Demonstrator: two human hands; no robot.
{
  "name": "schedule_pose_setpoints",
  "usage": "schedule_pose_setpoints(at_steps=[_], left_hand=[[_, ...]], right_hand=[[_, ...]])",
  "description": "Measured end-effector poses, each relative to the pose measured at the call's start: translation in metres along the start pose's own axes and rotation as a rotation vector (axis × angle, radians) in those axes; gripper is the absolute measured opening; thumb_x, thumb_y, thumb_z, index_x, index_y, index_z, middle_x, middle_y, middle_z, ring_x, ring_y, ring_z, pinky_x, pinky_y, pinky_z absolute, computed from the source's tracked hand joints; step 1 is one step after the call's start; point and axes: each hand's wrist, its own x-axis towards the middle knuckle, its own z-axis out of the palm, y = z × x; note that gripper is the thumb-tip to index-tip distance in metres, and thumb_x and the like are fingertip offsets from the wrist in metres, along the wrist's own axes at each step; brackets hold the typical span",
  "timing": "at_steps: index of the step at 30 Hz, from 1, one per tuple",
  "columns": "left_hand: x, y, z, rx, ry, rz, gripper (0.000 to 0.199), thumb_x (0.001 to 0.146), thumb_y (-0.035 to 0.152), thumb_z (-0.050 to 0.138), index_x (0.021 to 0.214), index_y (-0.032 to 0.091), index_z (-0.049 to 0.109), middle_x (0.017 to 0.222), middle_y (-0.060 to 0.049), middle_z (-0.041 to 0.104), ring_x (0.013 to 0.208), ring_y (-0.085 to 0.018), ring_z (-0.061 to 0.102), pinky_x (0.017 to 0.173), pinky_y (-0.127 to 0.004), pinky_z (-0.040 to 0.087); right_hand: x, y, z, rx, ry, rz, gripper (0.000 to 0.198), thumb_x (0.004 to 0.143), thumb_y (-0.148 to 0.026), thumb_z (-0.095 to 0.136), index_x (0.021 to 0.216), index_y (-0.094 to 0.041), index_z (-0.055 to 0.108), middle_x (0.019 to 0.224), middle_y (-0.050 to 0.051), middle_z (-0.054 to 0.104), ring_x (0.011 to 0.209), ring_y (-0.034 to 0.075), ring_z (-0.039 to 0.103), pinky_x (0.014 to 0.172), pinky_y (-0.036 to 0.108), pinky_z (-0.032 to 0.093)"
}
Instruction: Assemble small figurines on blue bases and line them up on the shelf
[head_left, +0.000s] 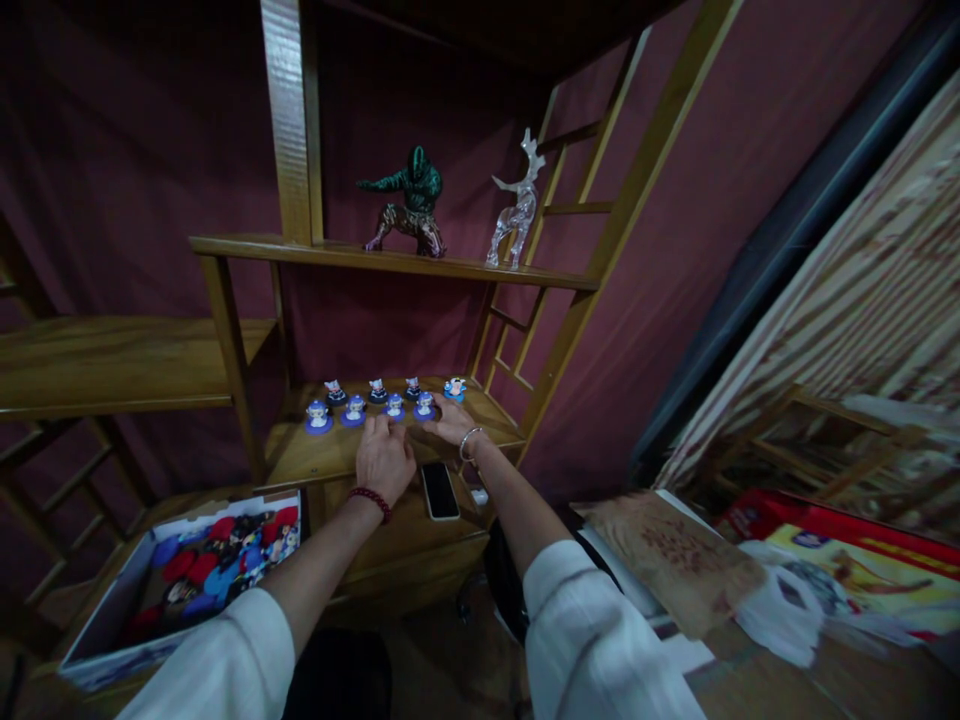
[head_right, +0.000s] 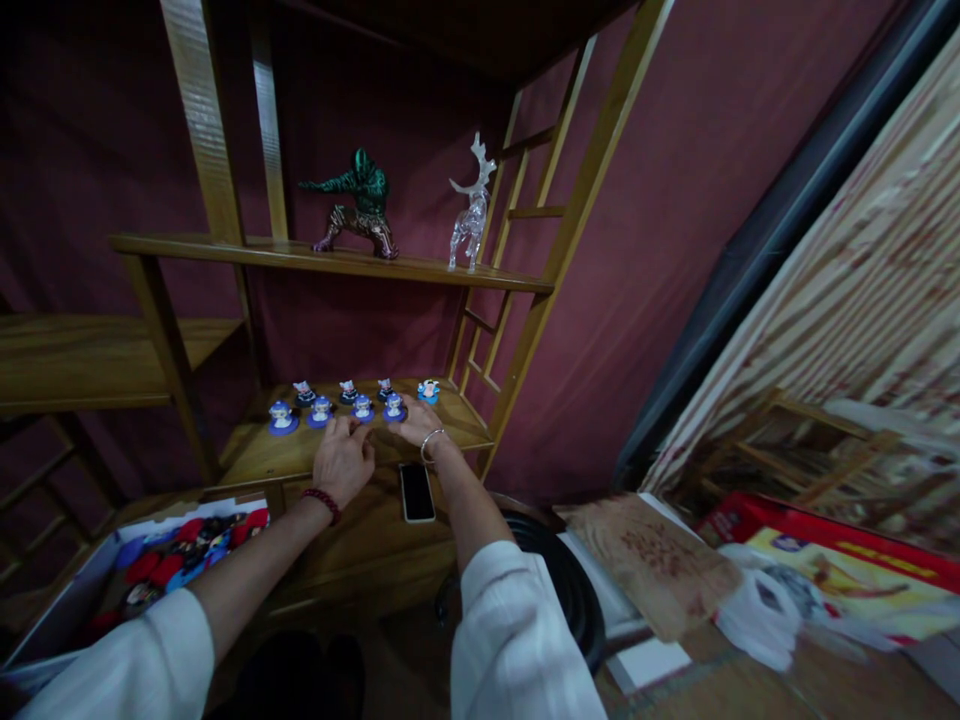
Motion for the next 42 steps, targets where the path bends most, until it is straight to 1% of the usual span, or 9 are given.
schedule_pose_setpoints(at_steps=[3,6,9,12,18,26,30,37,42], left_hand=[[0.000,0.001,0.000,0.012,0.018,-0.037,0.035,0.077,0.021,0.040,0.109,0.019,0.054,0.113,-0.011,0.045,0.106,-0.025,0.037,0.092,-0.039,0.032],[0.003,0.001,0.002,0.024,0.014,-0.032,0.038,0.078,0.027,0.040,0.114,0.022,0.052,0.122,-0.010,0.041,0.113,-0.027,0.032,0.094,-0.040,0.029],[0.007,0.001,0.007,0.037,-0.021,-0.033,0.040,0.078,0.030,0.040,0.116,0.024,0.050,0.127,-0.009,0.038,0.119,-0.030,0.026,0.095,-0.042,0.028],[0.011,0.001,0.010,0.047,-0.079,-0.053,0.042,0.078,0.034,0.040,0.118,0.025,0.049,0.128,-0.010,0.039,0.120,-0.031,0.026,0.093,-0.045,0.027],[0.018,0.001,0.011,0.074,-0.129,-0.067,0.040,0.077,0.038,0.039,0.115,0.028,0.051,0.124,-0.008,0.045,0.118,-0.030,0.030,0.092,-0.047,0.025],[0.022,0.001,0.012,0.080,-0.119,-0.085,0.034,0.078,0.038,0.038,0.104,0.027,0.057,0.115,-0.009,0.050,0.111,-0.030,0.036,0.087,-0.046,0.029],[0.021,0.001,0.011,0.086,-0.108,-0.071,0.035,0.079,0.037,0.036,0.105,0.025,0.056,0.110,-0.011,0.050,0.107,-0.029,0.038,0.086,-0.045,0.029],[0.019,0.000,0.008,0.114,-0.109,-0.071,0.037,0.079,0.037,0.036,0.110,0.025,0.054,0.104,-0.011,0.051,0.102,-0.028,0.040,0.084,-0.042,0.030],[0.017,0.001,0.008,0.118,-0.123,-0.074,0.036,0.080,0.036,0.035,0.106,0.024,0.056,0.104,-0.010,0.050,0.102,-0.026,0.038,0.085,-0.040,0.028]], right_hand=[[0.001,0.004,0.002,0.028,0.001,-0.014,0.056,0.060,-0.027,0.065,0.113,-0.021,0.050,0.099,0.004,0.061,0.095,0.021,0.054,0.085,0.033,0.041],[0.004,0.010,0.005,0.075,0.009,-0.028,0.058,0.060,-0.027,0.065,0.116,-0.022,0.047,0.103,0.003,0.060,0.098,0.019,0.053,0.088,0.033,0.040],[0.006,0.016,0.008,0.103,0.011,-0.029,0.057,0.062,-0.029,0.064,0.116,-0.022,0.047,0.106,0.003,0.059,0.099,0.018,0.053,0.089,0.033,0.040],[0.008,0.019,0.011,0.141,0.013,-0.028,0.054,0.064,-0.030,0.063,0.116,-0.022,0.047,0.108,0.003,0.059,0.102,0.018,0.053,0.090,0.033,0.040],[0.010,0.024,0.016,0.230,0.016,-0.023,0.054,0.065,-0.029,0.064,0.116,-0.023,0.047,0.109,0.003,0.059,0.102,0.017,0.054,0.091,0.034,0.040],[0.009,0.022,0.014,0.239,0.020,-0.034,0.053,0.065,-0.027,0.065,0.114,-0.023,0.048,0.108,0.004,0.059,0.102,0.016,0.055,0.090,0.033,0.041],[0.009,0.022,0.014,0.236,0.024,-0.026,0.055,0.066,-0.029,0.065,0.117,-0.023,0.045,0.107,0.003,0.060,0.101,0.016,0.055,0.089,0.032,0.042],[0.009,0.024,0.015,0.232,0.018,-0.020,0.055,0.065,-0.028,0.065,0.117,-0.023,0.045,0.106,0.003,0.061,0.100,0.016,0.055,0.089,0.031,0.042],[0.009,0.023,0.017,0.254,0.041,-0.002,0.052,0.065,-0.024,0.065,0.114,-0.023,0.048,0.103,0.003,0.062,0.097,0.016,0.057,0.088,0.032,0.043]])
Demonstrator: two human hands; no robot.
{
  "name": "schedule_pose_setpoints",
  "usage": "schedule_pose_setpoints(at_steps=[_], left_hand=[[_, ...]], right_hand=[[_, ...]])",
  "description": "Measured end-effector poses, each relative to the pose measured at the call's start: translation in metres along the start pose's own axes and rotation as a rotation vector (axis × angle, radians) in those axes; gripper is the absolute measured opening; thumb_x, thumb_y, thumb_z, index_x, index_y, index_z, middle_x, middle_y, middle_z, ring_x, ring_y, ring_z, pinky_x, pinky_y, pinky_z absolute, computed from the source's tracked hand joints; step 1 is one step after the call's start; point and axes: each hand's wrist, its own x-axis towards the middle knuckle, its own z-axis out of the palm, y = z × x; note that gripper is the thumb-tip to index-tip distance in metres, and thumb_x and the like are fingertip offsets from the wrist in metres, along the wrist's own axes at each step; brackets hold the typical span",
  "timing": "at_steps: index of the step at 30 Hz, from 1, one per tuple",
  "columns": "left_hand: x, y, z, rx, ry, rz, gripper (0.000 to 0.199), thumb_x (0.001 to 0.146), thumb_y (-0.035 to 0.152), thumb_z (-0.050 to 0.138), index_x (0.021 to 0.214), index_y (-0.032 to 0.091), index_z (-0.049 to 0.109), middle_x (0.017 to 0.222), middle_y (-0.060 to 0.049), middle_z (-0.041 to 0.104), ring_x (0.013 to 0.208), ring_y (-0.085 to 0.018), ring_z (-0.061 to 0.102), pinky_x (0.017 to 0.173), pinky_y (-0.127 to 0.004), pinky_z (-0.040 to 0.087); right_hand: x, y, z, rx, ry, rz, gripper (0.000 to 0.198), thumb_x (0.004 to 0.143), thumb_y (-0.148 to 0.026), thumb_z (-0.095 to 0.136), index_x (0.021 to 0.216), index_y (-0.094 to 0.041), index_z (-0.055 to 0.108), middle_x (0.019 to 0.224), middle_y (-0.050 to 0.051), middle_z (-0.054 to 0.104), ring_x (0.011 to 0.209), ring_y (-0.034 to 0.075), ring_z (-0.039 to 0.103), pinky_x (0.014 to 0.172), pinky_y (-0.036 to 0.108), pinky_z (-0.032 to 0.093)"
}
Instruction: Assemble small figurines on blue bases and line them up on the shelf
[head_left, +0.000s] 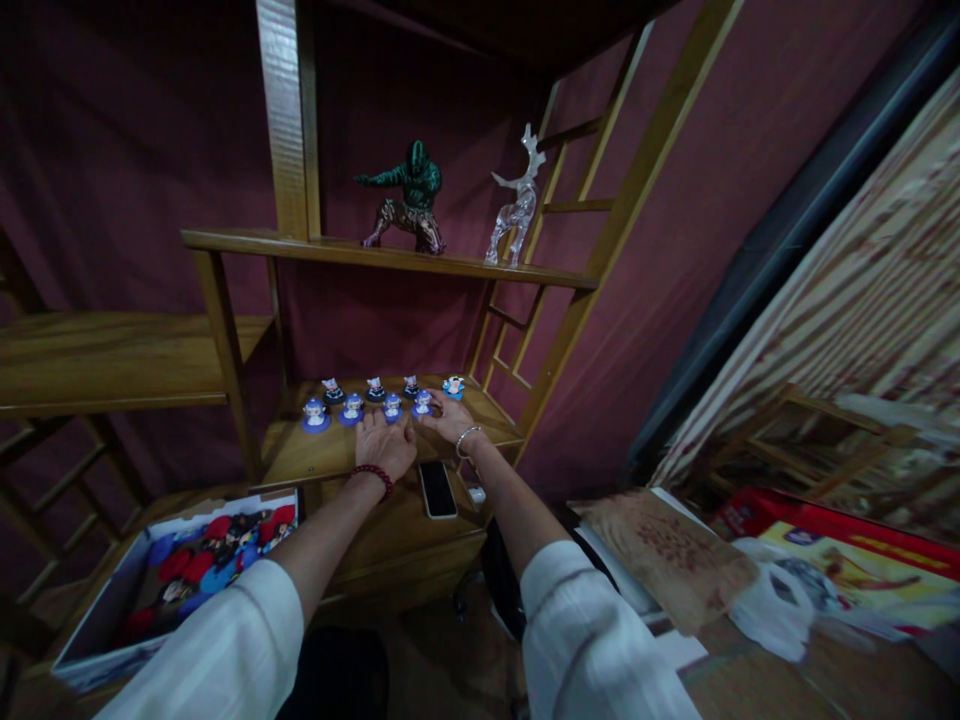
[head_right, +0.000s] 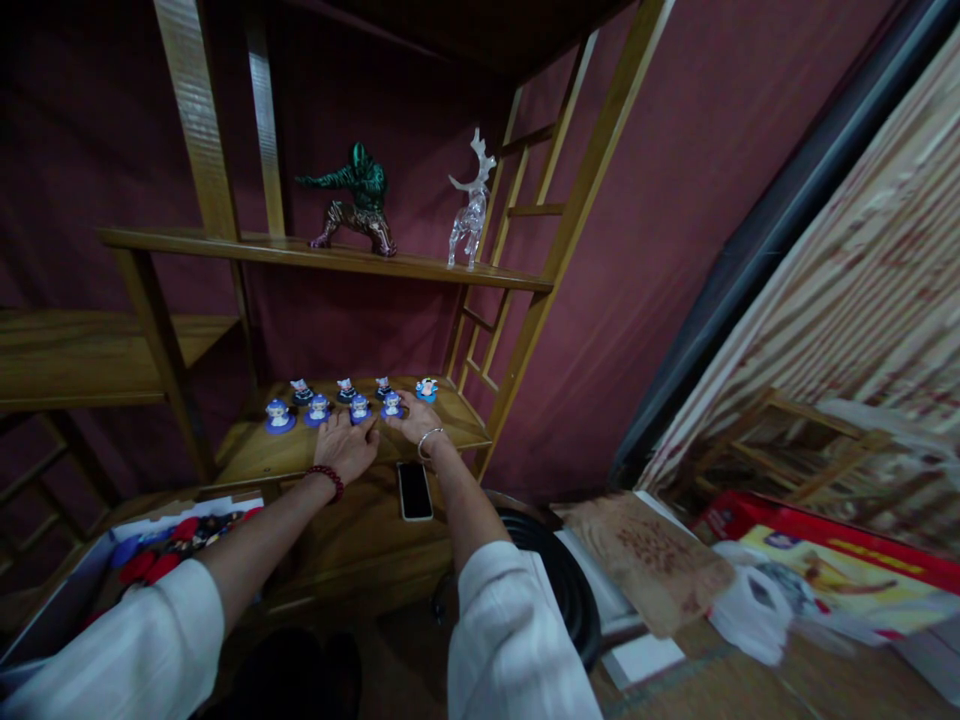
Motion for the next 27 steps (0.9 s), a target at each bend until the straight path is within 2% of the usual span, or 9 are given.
schedule_pose_setpoints(at_steps=[15,20,27], left_hand=[[-0.0011,0.0014,0.0014,0.006,-0.001,-0.014,0.038,0.080,0.037,0.034,0.108,0.025,0.057,0.106,-0.011,0.049,0.103,-0.026,0.037,0.086,-0.039,0.024],[-0.0015,0.0021,-0.0002,-0.003,-0.005,-0.017,0.038,0.080,0.037,0.034,0.107,0.025,0.057,0.107,-0.011,0.049,0.103,-0.027,0.036,0.086,-0.039,0.024],[-0.0021,0.0021,0.0005,-0.007,0.028,-0.011,0.038,0.080,0.036,0.034,0.109,0.024,0.055,0.111,-0.012,0.048,0.108,-0.027,0.033,0.087,-0.039,0.024]], right_hand=[[-0.0010,-0.0025,-0.0013,-0.049,0.003,-0.025,0.054,0.065,-0.027,0.065,0.116,-0.023,0.046,0.103,0.003,0.062,0.097,0.017,0.057,0.087,0.033,0.044],[-0.0019,-0.0059,-0.0021,-0.048,0.021,0.012,0.051,0.063,-0.023,0.067,0.111,-0.024,0.051,0.101,0.002,0.063,0.096,0.018,0.058,0.087,0.033,0.044],[-0.0021,-0.0050,-0.0018,-0.061,0.015,-0.006,0.047,0.064,-0.025,0.066,0.109,-0.024,0.052,0.102,0.002,0.063,0.096,0.017,0.058,0.087,0.033,0.044]])
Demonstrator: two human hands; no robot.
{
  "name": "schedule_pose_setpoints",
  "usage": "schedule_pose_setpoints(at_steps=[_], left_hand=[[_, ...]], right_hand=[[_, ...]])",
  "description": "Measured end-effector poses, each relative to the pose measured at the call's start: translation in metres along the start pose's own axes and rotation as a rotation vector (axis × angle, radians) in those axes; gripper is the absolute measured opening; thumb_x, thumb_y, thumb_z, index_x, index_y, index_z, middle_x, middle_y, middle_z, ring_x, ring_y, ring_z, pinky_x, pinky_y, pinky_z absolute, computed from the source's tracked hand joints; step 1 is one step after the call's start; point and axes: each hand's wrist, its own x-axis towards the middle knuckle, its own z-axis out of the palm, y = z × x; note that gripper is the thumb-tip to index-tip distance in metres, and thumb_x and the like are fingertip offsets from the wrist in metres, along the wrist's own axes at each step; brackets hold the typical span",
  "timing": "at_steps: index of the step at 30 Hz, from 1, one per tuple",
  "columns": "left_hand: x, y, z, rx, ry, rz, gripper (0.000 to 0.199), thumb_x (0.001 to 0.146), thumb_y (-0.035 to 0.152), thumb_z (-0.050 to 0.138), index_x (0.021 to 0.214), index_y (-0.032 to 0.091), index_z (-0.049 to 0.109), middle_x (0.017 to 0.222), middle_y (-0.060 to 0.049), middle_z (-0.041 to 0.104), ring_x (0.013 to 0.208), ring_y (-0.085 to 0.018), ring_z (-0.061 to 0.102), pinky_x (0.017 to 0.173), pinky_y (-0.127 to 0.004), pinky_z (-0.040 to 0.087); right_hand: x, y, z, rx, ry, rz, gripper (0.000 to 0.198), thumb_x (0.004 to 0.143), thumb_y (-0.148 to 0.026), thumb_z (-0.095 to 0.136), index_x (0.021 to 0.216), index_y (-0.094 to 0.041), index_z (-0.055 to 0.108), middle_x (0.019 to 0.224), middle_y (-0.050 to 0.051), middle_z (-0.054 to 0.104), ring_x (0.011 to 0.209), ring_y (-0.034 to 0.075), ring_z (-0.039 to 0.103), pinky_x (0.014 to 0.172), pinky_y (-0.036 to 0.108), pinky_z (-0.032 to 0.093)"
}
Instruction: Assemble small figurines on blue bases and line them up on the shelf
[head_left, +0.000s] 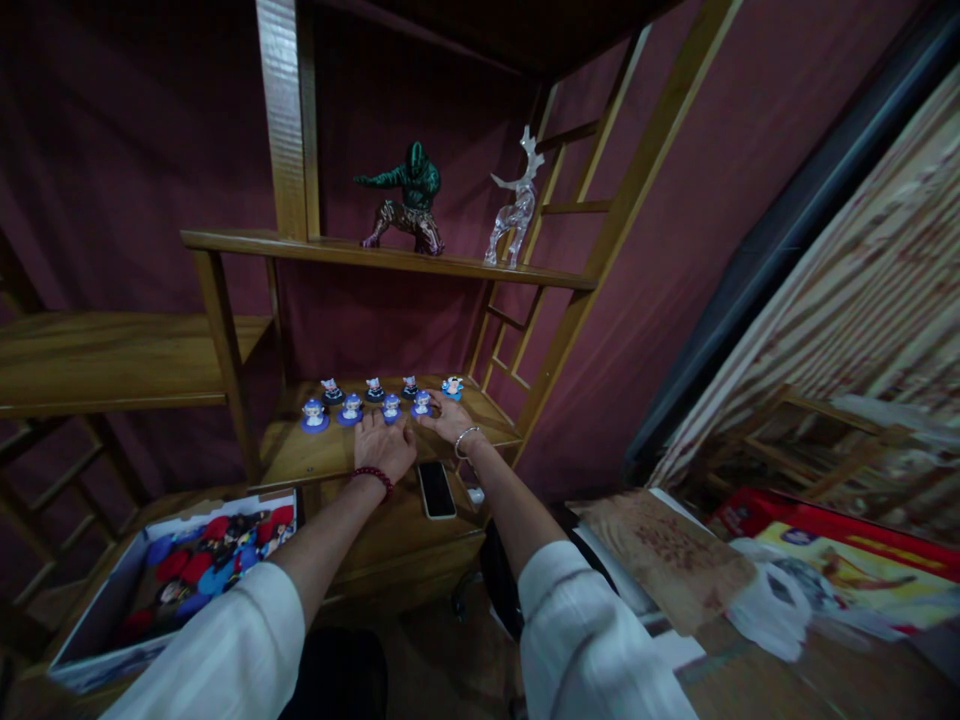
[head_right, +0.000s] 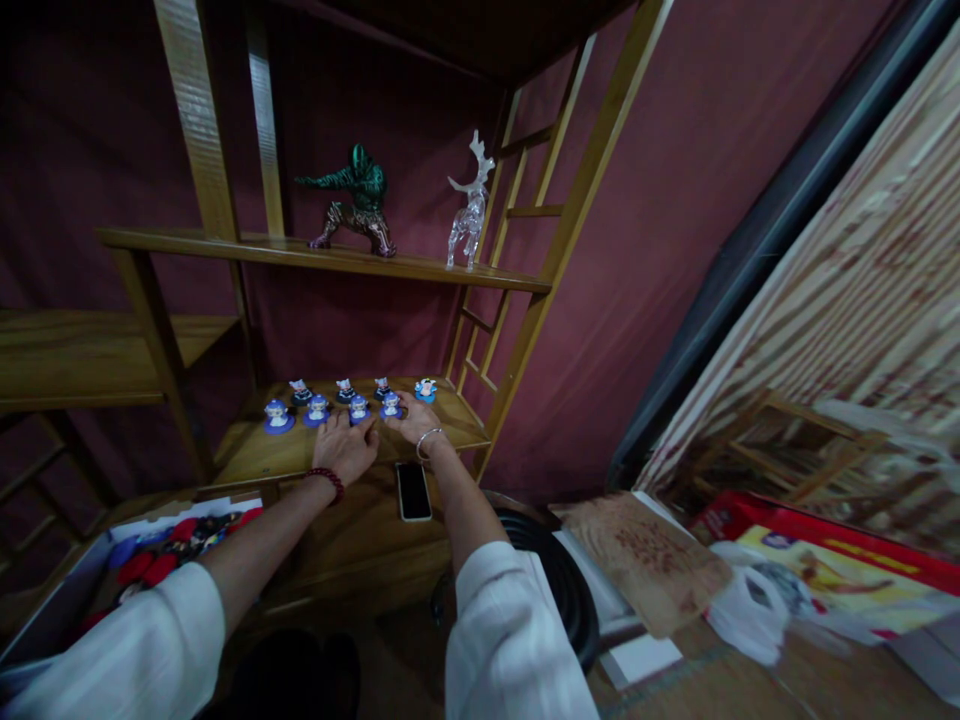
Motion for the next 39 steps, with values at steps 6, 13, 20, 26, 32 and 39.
schedule_pose_setpoints(at_steps=[6,13,20,26,32,39], left_hand=[[0.000,0.000,0.000,-0.009,-0.033,-0.023,0.037,0.080,0.036,0.034,0.106,0.025,0.057,0.110,-0.010,0.049,0.107,-0.026,0.035,0.088,-0.039,0.024],[0.000,0.000,0.001,-0.011,-0.009,-0.026,0.037,0.079,0.036,0.035,0.108,0.025,0.056,0.111,-0.010,0.048,0.109,-0.026,0.034,0.090,-0.038,0.023],[-0.002,-0.002,0.000,-0.025,-0.005,-0.016,0.037,0.079,0.036,0.037,0.110,0.027,0.056,0.117,-0.008,0.047,0.114,-0.026,0.031,0.092,-0.038,0.023],[-0.008,-0.005,-0.001,-0.061,0.008,0.004,0.036,0.079,0.033,0.038,0.108,0.024,0.057,0.123,-0.009,0.044,0.117,-0.027,0.029,0.094,-0.040,0.023],[-0.019,-0.006,-0.008,-0.062,0.040,0.007,0.036,0.080,0.032,0.038,0.109,0.022,0.056,0.122,-0.009,0.045,0.113,-0.027,0.035,0.091,-0.039,0.027],[-0.033,-0.010,-0.009,-0.061,0.072,0.048,0.038,0.081,0.029,0.035,0.112,0.017,0.053,0.120,-0.012,0.048,0.108,-0.025,0.039,0.090,-0.038,0.028]], right_hand=[[0.000,0.000,0.000,-0.023,-0.020,-0.021,0.046,0.066,-0.029,0.063,0.110,-0.023,0.051,0.104,0.002,0.062,0.099,0.016,0.056,0.087,0.032,0.043],[-0.001,-0.002,-0.001,-0.048,-0.027,-0.022,0.047,0.066,-0.029,0.063,0.111,-0.024,0.050,0.107,0.002,0.060,0.102,0.017,0.055,0.089,0.031,0.042],[-0.007,-0.011,-0.004,-0.083,0.014,0.025,0.059,0.062,-0.035,0.066,0.116,-0.021,0.046,0.112,0.005,0.058,0.104,0.019,0.053,0.091,0.033,0.040],[-0.016,-0.012,-0.005,-0.086,0.050,0.060,0.066,0.061,-0.038,0.067,0.120,-0.020,0.042,0.115,0.007,0.056,0.108,0.019,0.050,0.094,0.036,0.037],[-0.032,-0.025,-0.008,-0.211,0.116,0.094,0.054,0.065,-0.035,0.064,0.115,-0.022,0.047,0.112,0.005,0.057,0.108,0.021,0.049,0.093,0.036,0.037],[-0.056,-0.033,0.001,-0.299,0.265,0.089,0.043,0.070,-0.027,0.057,0.113,-0.022,0.049,0.106,0.003,0.061,0.102,0.021,0.050,0.090,0.035,0.038]])
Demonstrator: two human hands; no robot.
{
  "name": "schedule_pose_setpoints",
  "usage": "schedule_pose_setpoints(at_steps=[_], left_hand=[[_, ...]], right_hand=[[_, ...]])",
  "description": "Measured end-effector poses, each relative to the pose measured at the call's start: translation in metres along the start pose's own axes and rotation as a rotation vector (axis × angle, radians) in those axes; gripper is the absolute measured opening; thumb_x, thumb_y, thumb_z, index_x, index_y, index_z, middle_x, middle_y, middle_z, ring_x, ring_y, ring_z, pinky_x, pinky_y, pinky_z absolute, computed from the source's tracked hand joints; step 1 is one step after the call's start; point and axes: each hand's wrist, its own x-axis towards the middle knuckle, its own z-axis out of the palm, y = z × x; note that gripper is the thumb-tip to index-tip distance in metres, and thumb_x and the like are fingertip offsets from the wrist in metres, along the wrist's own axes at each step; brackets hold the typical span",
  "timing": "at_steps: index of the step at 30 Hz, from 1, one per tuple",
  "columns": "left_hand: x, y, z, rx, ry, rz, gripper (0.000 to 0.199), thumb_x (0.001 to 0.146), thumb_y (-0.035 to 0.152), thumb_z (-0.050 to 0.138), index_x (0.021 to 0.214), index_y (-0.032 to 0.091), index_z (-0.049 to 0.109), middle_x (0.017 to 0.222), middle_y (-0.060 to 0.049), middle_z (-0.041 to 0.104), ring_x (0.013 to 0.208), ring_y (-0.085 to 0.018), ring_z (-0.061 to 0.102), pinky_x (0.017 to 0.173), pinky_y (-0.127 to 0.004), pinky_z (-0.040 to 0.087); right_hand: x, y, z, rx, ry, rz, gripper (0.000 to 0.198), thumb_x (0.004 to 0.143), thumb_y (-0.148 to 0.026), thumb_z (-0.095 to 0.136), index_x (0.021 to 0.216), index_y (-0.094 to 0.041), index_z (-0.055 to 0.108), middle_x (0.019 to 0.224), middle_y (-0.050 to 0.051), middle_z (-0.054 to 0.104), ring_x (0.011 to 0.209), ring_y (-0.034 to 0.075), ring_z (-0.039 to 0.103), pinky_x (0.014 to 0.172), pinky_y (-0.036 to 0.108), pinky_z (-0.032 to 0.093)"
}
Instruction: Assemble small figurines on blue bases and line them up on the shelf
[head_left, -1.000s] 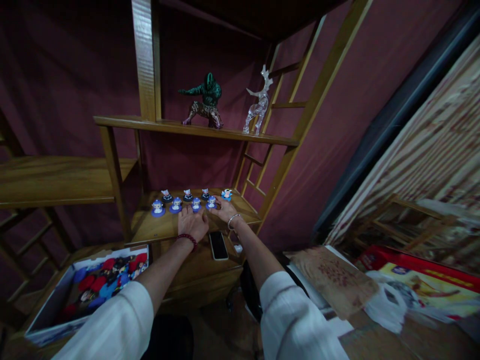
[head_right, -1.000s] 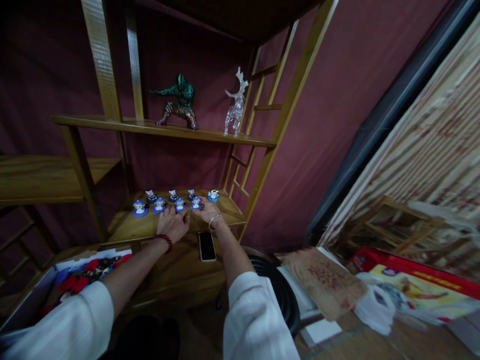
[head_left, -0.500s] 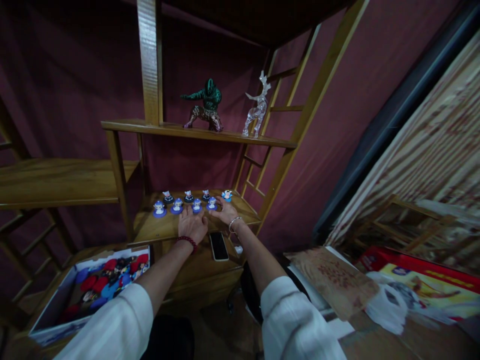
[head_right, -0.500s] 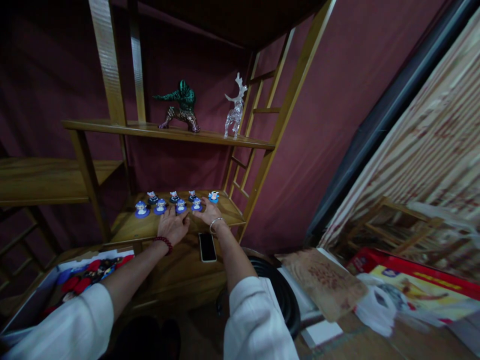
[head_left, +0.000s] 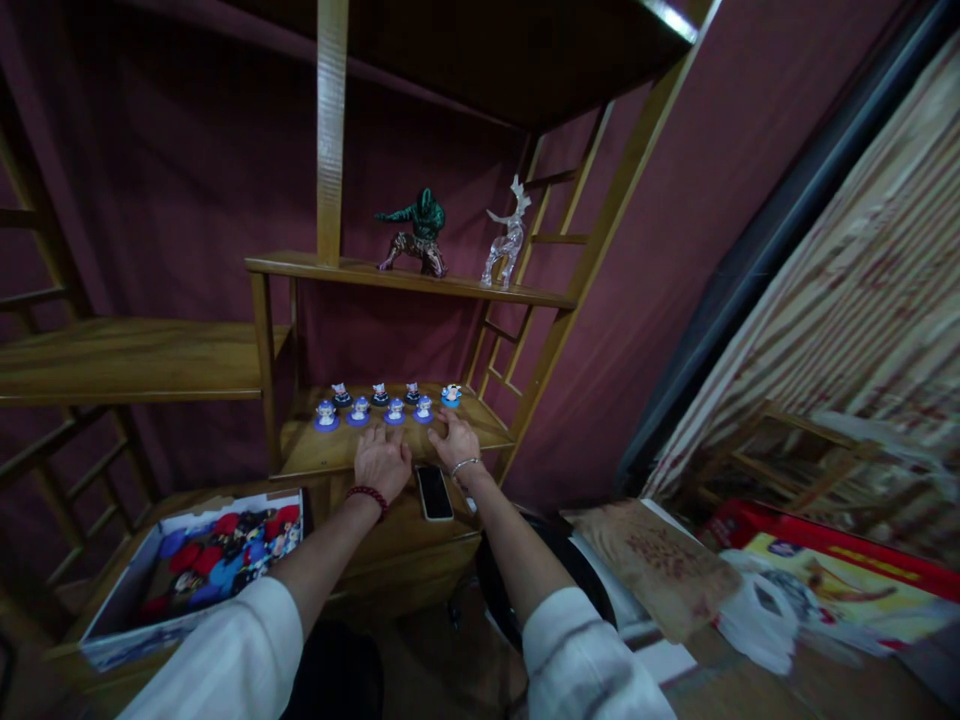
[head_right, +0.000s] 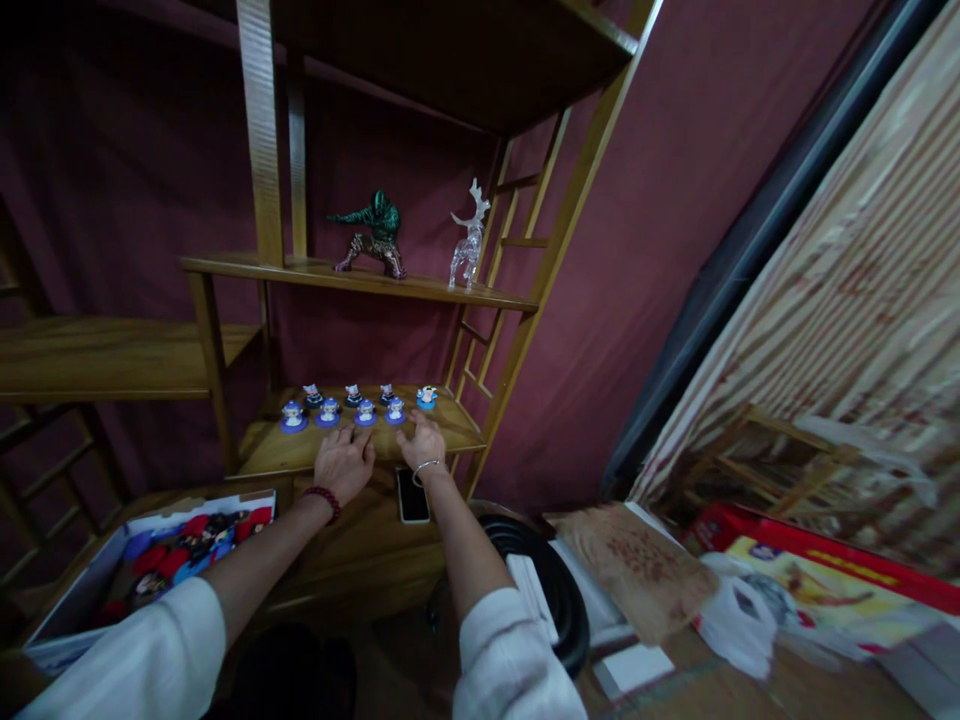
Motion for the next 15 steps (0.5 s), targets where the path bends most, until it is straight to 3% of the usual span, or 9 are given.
schedule_pose_setpoints(at_steps=[6,15], left_hand=[[-0.020,-0.006,-0.004,-0.046,0.038,0.100,0.038,0.083,0.025,0.031,0.112,0.013,0.052,0.120,-0.012,0.050,0.110,-0.022,0.039,0.093,-0.036,0.028],[-0.042,-0.015,-0.009,-0.115,0.004,0.163,0.045,0.076,0.013,0.037,0.121,0.013,0.044,0.127,-0.010,0.044,0.118,-0.021,0.032,0.098,-0.038,0.026]], right_hand=[[-0.025,-0.006,0.005,0.046,0.148,-0.041,0.031,0.076,-0.017,0.044,0.104,-0.022,0.055,0.095,0.001,0.064,0.094,0.017,0.051,0.087,0.030,0.037],[-0.049,-0.025,0.003,0.108,0.194,-0.076,0.028,0.077,-0.016,0.040,0.097,-0.021,0.059,0.091,0.001,0.065,0.091,0.018,0.050,0.087,0.031,0.037]])
